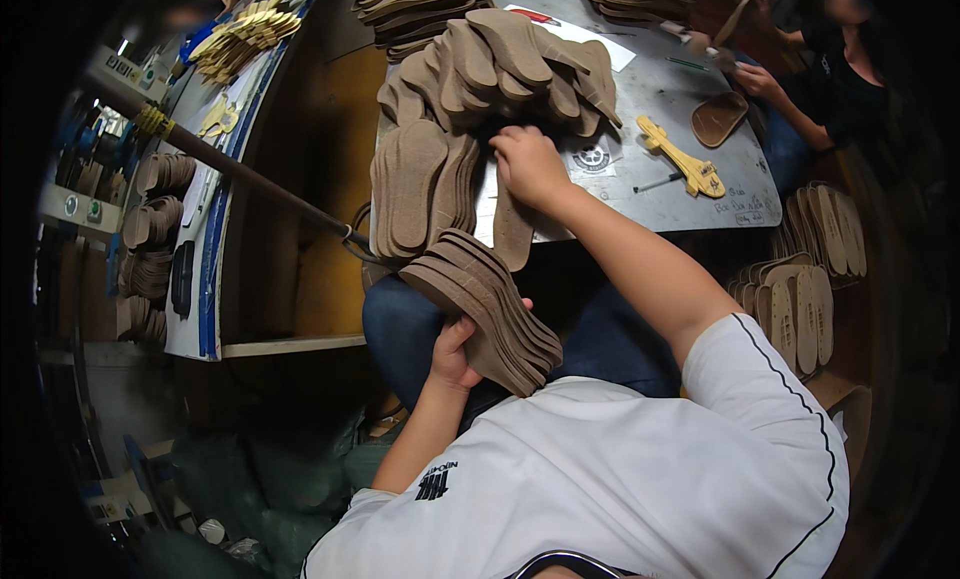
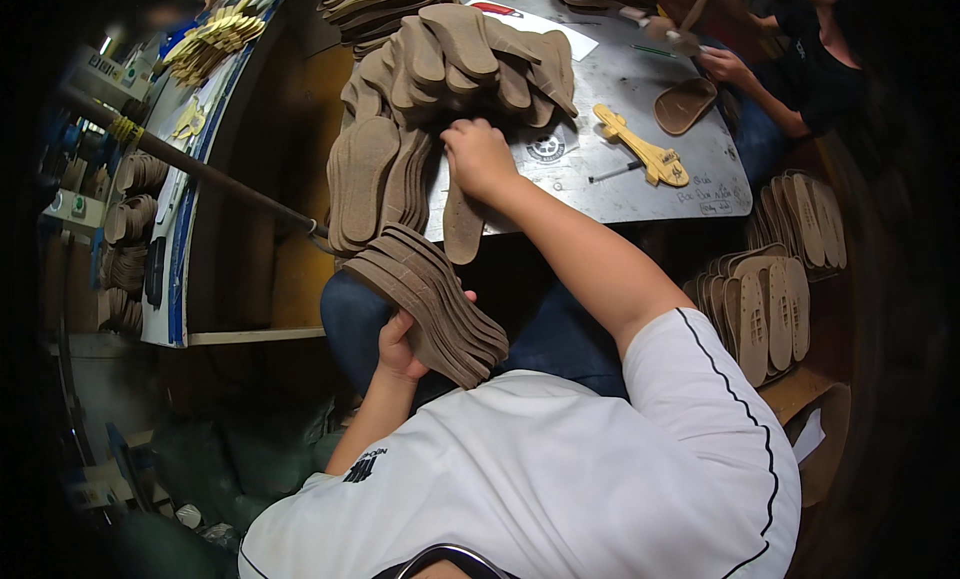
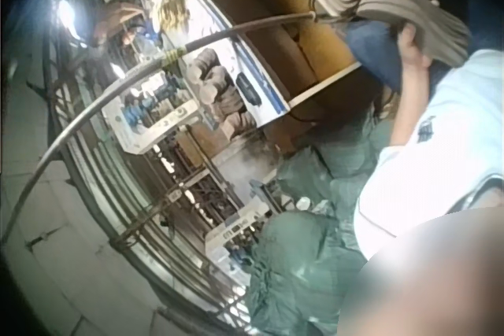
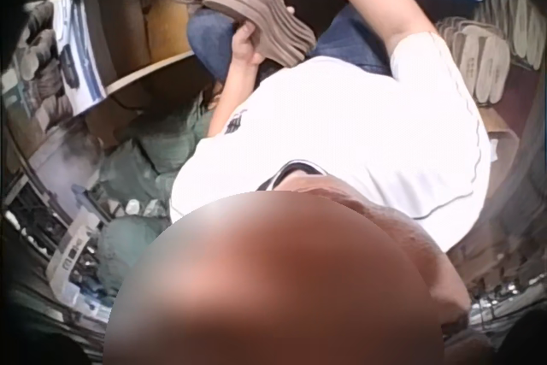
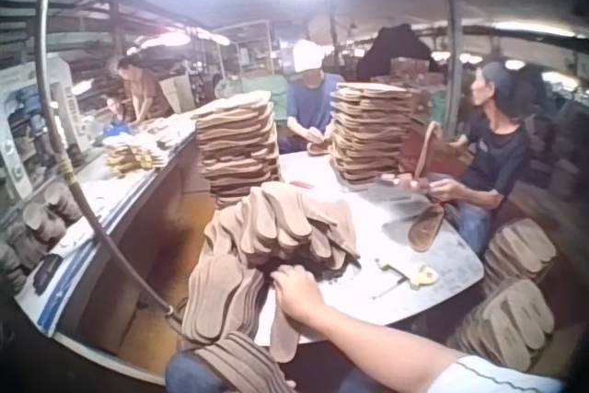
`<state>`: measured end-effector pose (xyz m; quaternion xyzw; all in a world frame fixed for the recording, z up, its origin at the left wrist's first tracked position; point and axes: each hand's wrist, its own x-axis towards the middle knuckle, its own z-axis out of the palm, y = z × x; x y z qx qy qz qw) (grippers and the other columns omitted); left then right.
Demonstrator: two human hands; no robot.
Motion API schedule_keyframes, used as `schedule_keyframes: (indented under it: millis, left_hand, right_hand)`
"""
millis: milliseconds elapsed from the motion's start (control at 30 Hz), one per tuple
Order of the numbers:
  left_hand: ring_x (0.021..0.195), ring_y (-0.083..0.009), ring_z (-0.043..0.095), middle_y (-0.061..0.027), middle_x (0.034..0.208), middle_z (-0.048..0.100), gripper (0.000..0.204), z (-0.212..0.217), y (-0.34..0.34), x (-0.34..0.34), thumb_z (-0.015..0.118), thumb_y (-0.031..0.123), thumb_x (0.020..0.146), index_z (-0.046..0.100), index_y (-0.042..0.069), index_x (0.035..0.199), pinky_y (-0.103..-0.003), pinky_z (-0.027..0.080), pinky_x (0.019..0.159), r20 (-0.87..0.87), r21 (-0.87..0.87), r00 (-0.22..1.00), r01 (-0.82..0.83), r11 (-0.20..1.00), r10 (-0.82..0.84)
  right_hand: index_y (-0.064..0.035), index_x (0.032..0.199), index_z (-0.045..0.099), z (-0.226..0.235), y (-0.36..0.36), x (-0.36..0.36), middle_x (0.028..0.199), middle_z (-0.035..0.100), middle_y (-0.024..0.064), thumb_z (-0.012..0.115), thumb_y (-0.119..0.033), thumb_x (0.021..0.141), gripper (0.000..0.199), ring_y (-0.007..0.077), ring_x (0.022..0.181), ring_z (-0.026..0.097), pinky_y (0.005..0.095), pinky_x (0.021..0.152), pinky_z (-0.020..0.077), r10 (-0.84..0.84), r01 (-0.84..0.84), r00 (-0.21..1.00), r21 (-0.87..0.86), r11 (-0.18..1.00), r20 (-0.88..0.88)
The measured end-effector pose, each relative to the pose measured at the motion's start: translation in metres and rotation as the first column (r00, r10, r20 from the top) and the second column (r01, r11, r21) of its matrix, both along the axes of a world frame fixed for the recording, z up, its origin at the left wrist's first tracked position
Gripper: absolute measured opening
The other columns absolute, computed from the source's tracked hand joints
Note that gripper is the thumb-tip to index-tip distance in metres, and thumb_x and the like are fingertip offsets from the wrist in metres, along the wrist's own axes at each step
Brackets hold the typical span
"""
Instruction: The person marks a yellow shoe insole with a pen, then stacks and bundles brown insoles with rubber bands. The person places the marked insole aside and continues bundling stacks of insoles on the table.
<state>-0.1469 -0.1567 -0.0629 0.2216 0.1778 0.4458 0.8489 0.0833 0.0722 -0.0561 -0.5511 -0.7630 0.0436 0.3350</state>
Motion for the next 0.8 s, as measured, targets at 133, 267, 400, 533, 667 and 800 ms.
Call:
schedule_keyframes:
  millis: [133, 267, 400, 533, 667, 800]
  left_hand:
    - [0.157, -0.0513, 0.051, -0.0254, 0.161, 0.059, 0.095, -0.008, 0.007, -0.004, 0.085, 0.046, 0.1, 0.043, -0.003, 0.169, -0.067, 0.049, 0.126, 0.024, -0.019, 0.999, -0.031, 0.999, 0.031]
    - [0.157, -0.0503, 0.052, -0.0254, 0.161, 0.059, 0.092, -0.008, 0.013, -0.001, 0.085, 0.043, 0.1, 0.043, -0.003, 0.169, -0.066, 0.05, 0.126, -0.002, 0.035, 1.0, 0.018, 0.999, -0.018]
    - [0.156, -0.0491, 0.054, -0.0261, 0.161, 0.06, 0.088, -0.007, 0.012, 0.002, 0.084, 0.039, 0.102, 0.044, -0.005, 0.167, -0.065, 0.052, 0.124, 0.012, 0.014, 1.0, 0.012, 1.0, -0.012]
    - [0.152, -0.0482, 0.058, -0.0246, 0.156, 0.064, 0.084, -0.007, 0.014, 0.002, 0.086, 0.033, 0.101, 0.047, -0.004, 0.166, -0.063, 0.054, 0.122, 0.078, -0.019, 0.997, 0.012, 1.0, -0.01]
    - [0.15, -0.0474, 0.06, -0.0243, 0.154, 0.065, 0.081, -0.006, 0.012, 0.002, 0.086, 0.029, 0.101, 0.048, -0.003, 0.165, -0.062, 0.056, 0.122, 0.102, -0.038, 0.995, 0.0, 0.999, 0.004]
    - [0.153, -0.048, 0.058, -0.0258, 0.157, 0.064, 0.083, -0.008, 0.01, -0.001, 0.085, 0.034, 0.102, 0.047, -0.003, 0.166, -0.063, 0.053, 0.124, 0.07, -0.042, 0.997, -0.021, 0.999, 0.024]
  right_hand:
    - [-0.0053, 0.117, 0.084, -0.005, 0.035, -0.013, 0.125, 0.081, 0.0207, 0.073, -0.017, 0.098, 0.025, 0.0474, 0.109, 0.077, 0.0555, 0.1, 0.0614, -0.094, 0.117, 0.988, -0.202, 0.972, 0.122]
    - [0.0013, 0.115, 0.084, -0.002, 0.053, -0.028, 0.128, 0.079, 0.0276, 0.072, -0.02, 0.099, 0.03, 0.05, 0.118, 0.077, 0.0573, 0.101, 0.0633, -0.122, 0.182, 0.98, -0.469, 0.865, 0.156]
    - [0.0036, 0.121, 0.083, 0.003, 0.056, -0.029, 0.133, 0.078, 0.03, 0.07, -0.02, 0.101, 0.033, 0.0493, 0.124, 0.076, 0.0544, 0.104, 0.0631, -0.143, 0.208, 0.977, -0.543, 0.813, 0.161]
    - [0.0035, 0.124, 0.082, 0.003, 0.057, -0.026, 0.137, 0.076, 0.0295, 0.068, -0.018, 0.1, 0.035, 0.0483, 0.127, 0.075, 0.0535, 0.107, 0.0618, -0.178, 0.207, 0.978, -0.594, 0.777, 0.108]
    - [-0.0003, 0.122, 0.083, -0.01, 0.054, -0.024, 0.136, 0.077, 0.0273, 0.069, -0.023, 0.099, 0.035, 0.0481, 0.128, 0.074, 0.0543, 0.109, 0.0596, -0.25, 0.174, 0.963, -0.478, 0.861, -0.099]
    - [-0.0039, 0.121, 0.086, -0.019, 0.036, -0.016, 0.131, 0.079, 0.0238, 0.073, -0.02, 0.099, 0.03, 0.0441, 0.12, 0.076, 0.0506, 0.106, 0.0596, -0.177, 0.153, 0.963, -0.127, 0.98, -0.206]
